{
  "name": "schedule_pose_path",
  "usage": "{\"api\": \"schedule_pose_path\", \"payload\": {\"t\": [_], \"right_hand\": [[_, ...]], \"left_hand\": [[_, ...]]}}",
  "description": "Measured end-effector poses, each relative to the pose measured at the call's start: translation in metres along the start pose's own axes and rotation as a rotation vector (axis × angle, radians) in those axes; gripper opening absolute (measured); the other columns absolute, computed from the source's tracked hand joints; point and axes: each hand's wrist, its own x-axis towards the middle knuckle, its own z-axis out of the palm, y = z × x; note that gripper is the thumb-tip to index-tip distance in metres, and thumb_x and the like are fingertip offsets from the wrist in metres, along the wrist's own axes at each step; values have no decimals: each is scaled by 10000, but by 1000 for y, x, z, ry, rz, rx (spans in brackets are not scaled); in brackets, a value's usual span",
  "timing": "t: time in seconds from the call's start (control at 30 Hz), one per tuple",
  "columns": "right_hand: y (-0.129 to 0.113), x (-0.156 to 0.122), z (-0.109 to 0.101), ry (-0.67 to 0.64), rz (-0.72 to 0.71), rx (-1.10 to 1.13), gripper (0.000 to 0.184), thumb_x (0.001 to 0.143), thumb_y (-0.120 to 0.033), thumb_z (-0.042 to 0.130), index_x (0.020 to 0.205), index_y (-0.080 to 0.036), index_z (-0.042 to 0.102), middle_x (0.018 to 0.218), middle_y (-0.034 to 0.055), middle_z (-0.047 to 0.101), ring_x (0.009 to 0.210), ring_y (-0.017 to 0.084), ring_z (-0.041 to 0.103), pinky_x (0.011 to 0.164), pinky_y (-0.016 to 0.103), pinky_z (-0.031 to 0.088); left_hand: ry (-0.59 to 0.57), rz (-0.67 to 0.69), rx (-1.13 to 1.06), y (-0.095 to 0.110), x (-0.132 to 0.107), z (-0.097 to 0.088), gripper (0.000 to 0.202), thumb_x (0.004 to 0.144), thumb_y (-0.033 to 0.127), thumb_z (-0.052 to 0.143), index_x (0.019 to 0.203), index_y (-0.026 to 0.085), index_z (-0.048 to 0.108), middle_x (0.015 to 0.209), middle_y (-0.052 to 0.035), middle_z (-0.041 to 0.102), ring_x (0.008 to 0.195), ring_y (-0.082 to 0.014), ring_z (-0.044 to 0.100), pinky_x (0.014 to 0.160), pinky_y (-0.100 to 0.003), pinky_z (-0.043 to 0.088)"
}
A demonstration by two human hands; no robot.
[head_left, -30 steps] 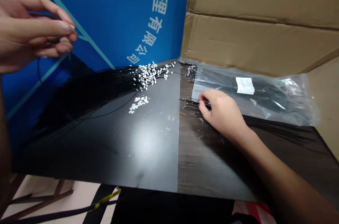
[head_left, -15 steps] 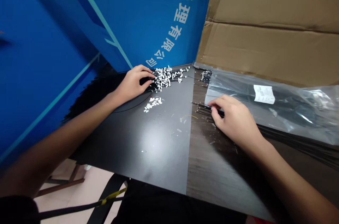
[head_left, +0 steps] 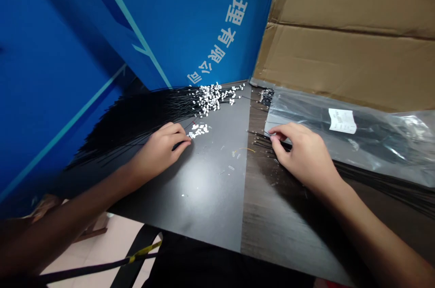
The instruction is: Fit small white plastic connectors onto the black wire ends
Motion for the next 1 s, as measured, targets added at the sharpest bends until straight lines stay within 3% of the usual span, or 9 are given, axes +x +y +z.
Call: {"api": "schedule_pose_path", "payload": {"t": [0.17, 0.3, 0.4, 0.57, 0.77, 0.9, 1.0], "right_hand": [[-3, 1, 1, 24, -5, 15, 120, 957, -169, 598, 905, -217, 696, 888, 84, 768, 836, 292, 716, 786, 417, 517], [-7, 3, -2, 82, -29, 51, 123, 996, -198, 622, 887, -232, 665, 886, 71, 763, 846, 270, 709, 809, 402, 525], [-14, 4, -7, 137, -72, 90, 140, 1036, -200, 622, 920, -234, 692, 894, 59, 783, 848, 246, 728, 827, 385, 547], [-39, 2, -20, 261, -132, 249, 152, 1041, -132, 634, 968, -237, 717, 889, 52, 808, 802, 217, 748, 803, 371, 571], [-66, -12, -30, 114, -109, 413, 147, 1025, -118, 659, 988, -249, 715, 917, 43, 798, 825, 224, 732, 804, 403, 562], [-76, -18, -29, -52, 27, 662, 129, 1016, -130, 684, 950, -234, 723, 877, 3, 771, 802, 175, 699, 781, 341, 554], [-79, -19, -26, -142, 151, 763, 127, 1011, -148, 703, 919, -226, 742, 867, -10, 777, 803, 155, 693, 770, 301, 548]], "left_hand": [[-32, 38, 53, -1, 0, 4, 338, 1133, 234, 484, 940, 149, 748, 965, -134, 733, 909, -290, 657, 844, -431, 532], [-33, 36, 15, 10, 2, 2, 283, 1121, 216, 465, 957, 166, 691, 964, -123, 717, 898, -276, 650, 841, -426, 525], [-21, -65, -238, 30, 9, -2, 214, 1111, 237, 509, 992, 181, 678, 953, -82, 728, 866, -222, 683, 806, -363, 543], [-83, -297, -961, 71, 24, 3, 73, 1024, 223, 679, 1004, 170, 726, 850, -52, 776, 772, -164, 754, 702, -263, 597], [-118, -361, -1409, 91, 41, 30, 91, 913, 190, 855, 961, 141, 795, 829, -78, 842, 701, -150, 779, 674, -234, 648], [-115, -405, -1543, 90, 41, 38, 186, 863, 98, 890, 1025, 144, 812, 850, -72, 870, 746, -135, 817, 713, -187, 659], [-143, -432, -1589, 88, 40, 37, 191, 838, 42, 896, 975, 148, 817, 840, -57, 876, 743, -113, 821, 747, -155, 658]]}}
